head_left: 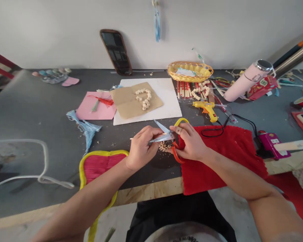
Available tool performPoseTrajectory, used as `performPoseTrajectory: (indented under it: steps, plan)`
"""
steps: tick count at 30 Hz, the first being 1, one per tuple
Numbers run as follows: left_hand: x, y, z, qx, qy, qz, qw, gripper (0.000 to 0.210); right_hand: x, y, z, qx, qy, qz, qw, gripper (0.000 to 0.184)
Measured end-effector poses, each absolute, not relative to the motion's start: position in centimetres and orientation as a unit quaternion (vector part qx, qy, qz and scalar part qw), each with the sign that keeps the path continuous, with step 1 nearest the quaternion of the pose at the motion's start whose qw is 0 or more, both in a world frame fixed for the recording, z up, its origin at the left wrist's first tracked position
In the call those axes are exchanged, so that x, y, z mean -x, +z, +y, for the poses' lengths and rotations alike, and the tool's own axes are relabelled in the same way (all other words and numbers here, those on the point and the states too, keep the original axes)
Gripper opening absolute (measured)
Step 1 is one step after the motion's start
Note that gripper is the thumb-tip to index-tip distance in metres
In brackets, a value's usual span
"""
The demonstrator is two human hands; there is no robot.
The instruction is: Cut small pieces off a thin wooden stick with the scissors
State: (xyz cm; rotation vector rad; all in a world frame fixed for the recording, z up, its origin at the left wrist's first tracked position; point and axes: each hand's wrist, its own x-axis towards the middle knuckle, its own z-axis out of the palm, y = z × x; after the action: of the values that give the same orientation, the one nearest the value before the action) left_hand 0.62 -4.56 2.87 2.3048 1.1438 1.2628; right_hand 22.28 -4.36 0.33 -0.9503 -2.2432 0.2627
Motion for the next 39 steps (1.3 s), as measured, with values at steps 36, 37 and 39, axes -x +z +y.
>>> performPoseTrajectory:
  steps: [36, 37, 39]
  plan:
    - [-0.8, 4.5, -5.3, -0.804, 0.411, 0.400, 0.160, 0.013, -22.1, 0.5, -4.3, 0.308, 0.111, -0.872, 0.363, 0.077]
    - [-0.8, 4.4, -5.3, -0.800, 0.406, 0.408, 0.166, 0.013, -22.1, 0.5, -4.3, 0.314, 0.115, -0.872, 0.358, 0.077]
    - [-0.8, 4.3, -5.2, -0.791, 0.396, 0.430, 0.182, 0.013, -22.1, 0.5, -4.3, 0.322, 0.125, -0.872, 0.348, 0.075]
